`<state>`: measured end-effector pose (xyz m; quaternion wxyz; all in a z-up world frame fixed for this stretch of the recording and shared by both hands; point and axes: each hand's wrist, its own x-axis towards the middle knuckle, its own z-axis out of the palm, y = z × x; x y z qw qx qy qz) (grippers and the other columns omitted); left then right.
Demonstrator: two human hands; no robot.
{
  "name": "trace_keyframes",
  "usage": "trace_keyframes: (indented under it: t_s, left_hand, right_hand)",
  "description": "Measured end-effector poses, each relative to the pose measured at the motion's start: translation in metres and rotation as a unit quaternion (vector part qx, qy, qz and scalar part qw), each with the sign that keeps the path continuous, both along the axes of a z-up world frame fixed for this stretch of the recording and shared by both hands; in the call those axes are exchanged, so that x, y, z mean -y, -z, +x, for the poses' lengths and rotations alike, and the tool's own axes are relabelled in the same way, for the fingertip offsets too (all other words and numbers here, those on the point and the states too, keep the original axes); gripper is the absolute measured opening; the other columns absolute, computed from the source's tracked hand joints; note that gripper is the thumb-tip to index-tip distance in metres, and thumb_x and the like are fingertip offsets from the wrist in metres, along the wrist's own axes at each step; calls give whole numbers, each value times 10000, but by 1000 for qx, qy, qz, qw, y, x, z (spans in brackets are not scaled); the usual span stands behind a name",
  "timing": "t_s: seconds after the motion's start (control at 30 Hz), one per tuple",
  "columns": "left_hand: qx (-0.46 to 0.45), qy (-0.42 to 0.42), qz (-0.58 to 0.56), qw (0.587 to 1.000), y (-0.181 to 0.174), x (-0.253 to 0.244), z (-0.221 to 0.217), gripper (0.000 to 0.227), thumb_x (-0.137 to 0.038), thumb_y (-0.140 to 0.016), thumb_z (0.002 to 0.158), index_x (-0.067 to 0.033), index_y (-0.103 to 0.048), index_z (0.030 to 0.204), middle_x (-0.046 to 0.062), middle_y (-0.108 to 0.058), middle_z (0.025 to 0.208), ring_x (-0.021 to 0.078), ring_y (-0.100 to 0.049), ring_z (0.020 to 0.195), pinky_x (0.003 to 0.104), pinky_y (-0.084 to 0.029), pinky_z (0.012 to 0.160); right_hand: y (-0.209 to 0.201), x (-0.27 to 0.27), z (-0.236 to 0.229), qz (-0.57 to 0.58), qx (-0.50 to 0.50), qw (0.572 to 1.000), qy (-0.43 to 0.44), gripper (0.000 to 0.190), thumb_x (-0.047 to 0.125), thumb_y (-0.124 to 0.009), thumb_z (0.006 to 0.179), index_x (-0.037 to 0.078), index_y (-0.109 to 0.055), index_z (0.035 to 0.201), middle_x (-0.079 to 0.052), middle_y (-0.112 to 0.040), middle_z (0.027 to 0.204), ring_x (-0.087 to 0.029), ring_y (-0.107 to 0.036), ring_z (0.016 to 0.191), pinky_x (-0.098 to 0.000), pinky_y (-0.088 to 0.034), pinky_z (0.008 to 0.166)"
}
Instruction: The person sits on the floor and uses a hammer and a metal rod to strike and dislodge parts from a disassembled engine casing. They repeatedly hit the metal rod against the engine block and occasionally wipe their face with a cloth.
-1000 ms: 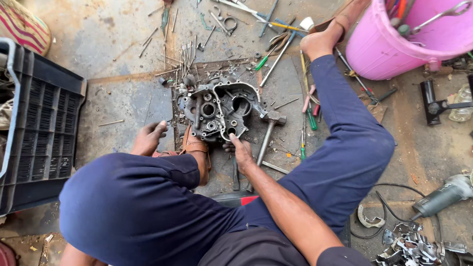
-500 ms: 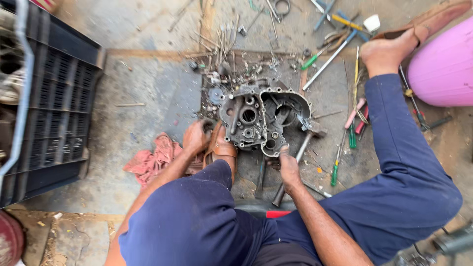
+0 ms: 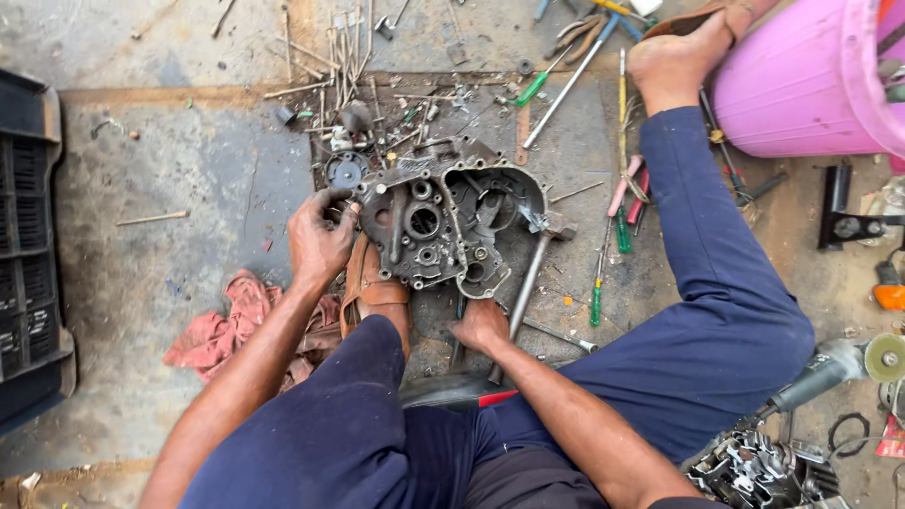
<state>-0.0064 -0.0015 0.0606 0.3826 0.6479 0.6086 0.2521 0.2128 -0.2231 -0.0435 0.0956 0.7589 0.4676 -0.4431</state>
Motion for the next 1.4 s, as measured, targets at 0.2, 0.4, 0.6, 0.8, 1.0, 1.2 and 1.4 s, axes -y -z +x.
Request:
trace_keyframes:
  t_s: [0.2,0.4,0.6,0.8,1.0,1.2,1.4]
  left_hand:
    - [-26,155,80,984,-62,-5,15,300,-217,-771,910,-49,-718,1154,135,-701,1023,286,-690,902,407,-545,795]
    - [-175,345,23,922,-142,-20,31,388,-346,-752,855,-116,-718,1165,129,-704,1062,337,-693,959,451,-554,821]
    - [-194,508,-31,839,-192,-23,79,665,-501,-754,826,-78,-618,1321,166,-699,1185,351,-685,1064,459,-539,893]
    - [46,459,-98,882,-172,20,163,871,-567,-756,880,82,-464,1383,267,-691,1153,333,-712,1044,427,-561,913]
    - [37,281,-174,943,-160,1,154,414,-397,-646,1000,7,-716,1058,180,-756,903,260,-688,821,428,-565,742]
    - [270,206,-113,934,-143,-35,134,326,-311,-580,1068,-4,-686,1048,77,-779,1037,149,-734,985,337,-597,920]
    - [332,145,-159,918,-140,-40,112,271,-263,-572,1066,1,-635,1075,101,-761,1070,177,-724,991,336,-598,894]
  right_hand:
    - [-17,19,30,-105,-313,883,334,293,262,-705,893,-25,-679,842,-154,-674,701,-198,-608,578,-354,-466,523]
    - [-122,39,74,-122,-436,756,472,139,140,-649,897,44,-592,815,-66,-629,653,-120,-521,484,-278,-379,439]
    - [-214,26,96,128,-308,887,319,204,159,-678,915,1,-614,1027,-72,-628,707,-126,-579,566,-307,-456,486]
    - [-221,-39,82,461,-120,878,48,199,146,-679,933,20,-612,1072,-122,-695,871,-279,-698,764,-417,-543,659]
    - [-178,-81,116,485,-115,863,81,307,317,-694,989,57,-696,1151,-120,-736,998,-278,-739,917,-426,-586,822]
    - [-154,-121,143,468,24,883,-10,640,445,-730,947,43,-541,1407,-219,-575,1351,-375,-570,1215,-512,-491,970]
    - [-121,-186,129,434,-45,889,-136,442,443,-643,989,218,-613,1368,-113,-605,1375,-337,-604,1229,-492,-507,1030]
